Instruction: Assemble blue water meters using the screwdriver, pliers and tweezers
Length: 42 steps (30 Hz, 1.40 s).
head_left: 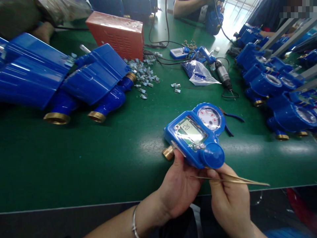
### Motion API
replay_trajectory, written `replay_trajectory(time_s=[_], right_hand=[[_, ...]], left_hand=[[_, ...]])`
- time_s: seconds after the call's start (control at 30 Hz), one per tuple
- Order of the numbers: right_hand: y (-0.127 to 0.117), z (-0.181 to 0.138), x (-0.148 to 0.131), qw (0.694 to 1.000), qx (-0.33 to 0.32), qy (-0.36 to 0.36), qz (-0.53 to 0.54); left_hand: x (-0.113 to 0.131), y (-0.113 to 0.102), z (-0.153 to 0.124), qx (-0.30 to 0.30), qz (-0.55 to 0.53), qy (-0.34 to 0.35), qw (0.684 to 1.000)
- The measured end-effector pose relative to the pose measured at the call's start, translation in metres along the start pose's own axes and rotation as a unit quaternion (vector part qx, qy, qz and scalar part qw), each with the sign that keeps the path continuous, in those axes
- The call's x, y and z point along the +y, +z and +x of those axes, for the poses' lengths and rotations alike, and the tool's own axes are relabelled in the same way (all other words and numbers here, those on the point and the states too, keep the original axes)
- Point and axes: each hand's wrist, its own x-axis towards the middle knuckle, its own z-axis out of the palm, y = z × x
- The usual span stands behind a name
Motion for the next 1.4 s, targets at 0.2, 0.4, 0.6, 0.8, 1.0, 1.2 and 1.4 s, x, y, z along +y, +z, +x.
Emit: replay_trajectory(time_s=[0.2, 0.4, 0.6, 0.8, 1.0, 1.2, 1.4], right_hand=[[0.001, 0.003, 0.0, 0.993, -0.018, 0.083, 0.076], [0.004, -0.006, 0.001, 0.994, 0.063, 0.019, 0.087], [0.009, -0.01, 0.005, 0.997, 0.054, -0.006, 0.052], [0.009, -0.007, 0.0, 0.996, 0.06, -0.058, 0.015], [0.009, -0.008, -0.007, 0.989, 0.056, -0.112, -0.082], [0.009, -0.005, -0.012, 0.983, 0.043, -0.132, -0.123], [0.004, 0.004, -0.008, 0.999, 0.004, -0.031, -0.034]], left_hand=[[0.001, -0.003, -0.001, 0.023, 0.008, -0.013, 1.0], [0.001, -0.002, 0.0, 0.011, 0.021, 0.003, 1.0], [0.001, -0.001, 0.004, 0.001, 0.003, 0.002, 1.0], [0.001, -0.002, 0.002, 0.001, 0.0, -0.013, 1.0], [0.003, -0.003, -0.001, -0.044, -0.013, -0.053, 0.998], [0.004, -0.005, -0.001, -0.057, -0.043, -0.068, 0.995], [0.006, 0.001, -0.001, -0.012, -0.037, -0.072, 0.997]])
